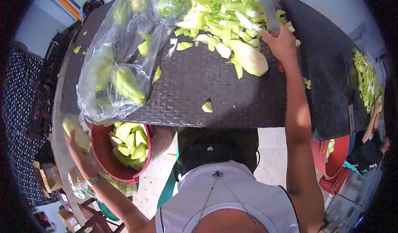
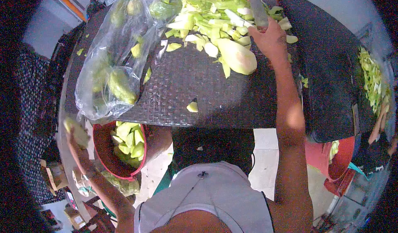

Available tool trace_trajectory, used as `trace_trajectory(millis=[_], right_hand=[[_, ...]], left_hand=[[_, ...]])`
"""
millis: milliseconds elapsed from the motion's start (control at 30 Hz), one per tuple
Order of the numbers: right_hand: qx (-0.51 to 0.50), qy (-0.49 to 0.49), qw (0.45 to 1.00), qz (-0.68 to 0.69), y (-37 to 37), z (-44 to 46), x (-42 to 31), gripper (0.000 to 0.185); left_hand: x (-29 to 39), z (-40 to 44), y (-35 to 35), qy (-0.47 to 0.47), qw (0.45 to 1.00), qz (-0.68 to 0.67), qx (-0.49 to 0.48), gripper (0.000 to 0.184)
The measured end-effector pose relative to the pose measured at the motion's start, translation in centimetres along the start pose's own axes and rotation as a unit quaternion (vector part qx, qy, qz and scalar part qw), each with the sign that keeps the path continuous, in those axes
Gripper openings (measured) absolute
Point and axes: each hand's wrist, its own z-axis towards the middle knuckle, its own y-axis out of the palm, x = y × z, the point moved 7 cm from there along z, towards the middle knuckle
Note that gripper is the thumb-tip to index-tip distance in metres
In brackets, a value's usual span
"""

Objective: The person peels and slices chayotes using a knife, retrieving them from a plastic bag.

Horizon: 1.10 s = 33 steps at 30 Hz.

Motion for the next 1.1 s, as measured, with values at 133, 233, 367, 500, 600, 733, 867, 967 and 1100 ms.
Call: trace_trajectory(millis=[133,233,367,500,600,733,867,967,1100], right_hand=[[-0.039,0.077,0.976,0.200,3.1,-1.2,1.7,0.034],[-0.054,0.112,0.955,0.268,3.4,-1.8,2.2,0.031],[-0.059,0.138,0.947,0.284,3.3,-2.7,2.2,0.030],[0.075,-0.018,0.993,0.087,2.5,-2.5,2.3,0.029],[0.012,0.014,1.000,-0.018,-0.3,-3.9,-0.7,0.022],[0.037,0.072,0.997,-0.015,-0.2,-3.6,0.6,0.025],[0.059,0.087,0.994,0.001,-0.2,-2.9,2.3,0.027],[0.055,0.098,0.993,0.021,-0.3,-2.8,2.8,0.028],[0.041,0.119,0.991,0.039,0.4,-2.6,2.9,0.028]], left_hand=[[-6.3,4.5,-7.8,-0.020,0.987,0.150,0.046,0.068],[-5.7,3.0,-7.9,0.078,0.970,0.199,0.117,0.064],[7.8,-3.3,4.3,0.280,0.939,0.180,0.083,0.045],[13.4,-13.1,25.8,0.434,0.864,0.189,-0.170,0.046],[12.7,-20.8,41.0,0.523,0.646,0.239,-0.502,0.049],[6.7,-23.4,54.9,0.578,0.445,0.266,-0.630,0.083],[3.3,-24.3,60.0,0.488,0.317,0.402,-0.707,0.098],[3.6,-24.3,60.2,0.408,0.403,0.401,-0.714,0.098],[3.4,-25.9,60.8,0.479,0.437,0.329,-0.687,0.104]])
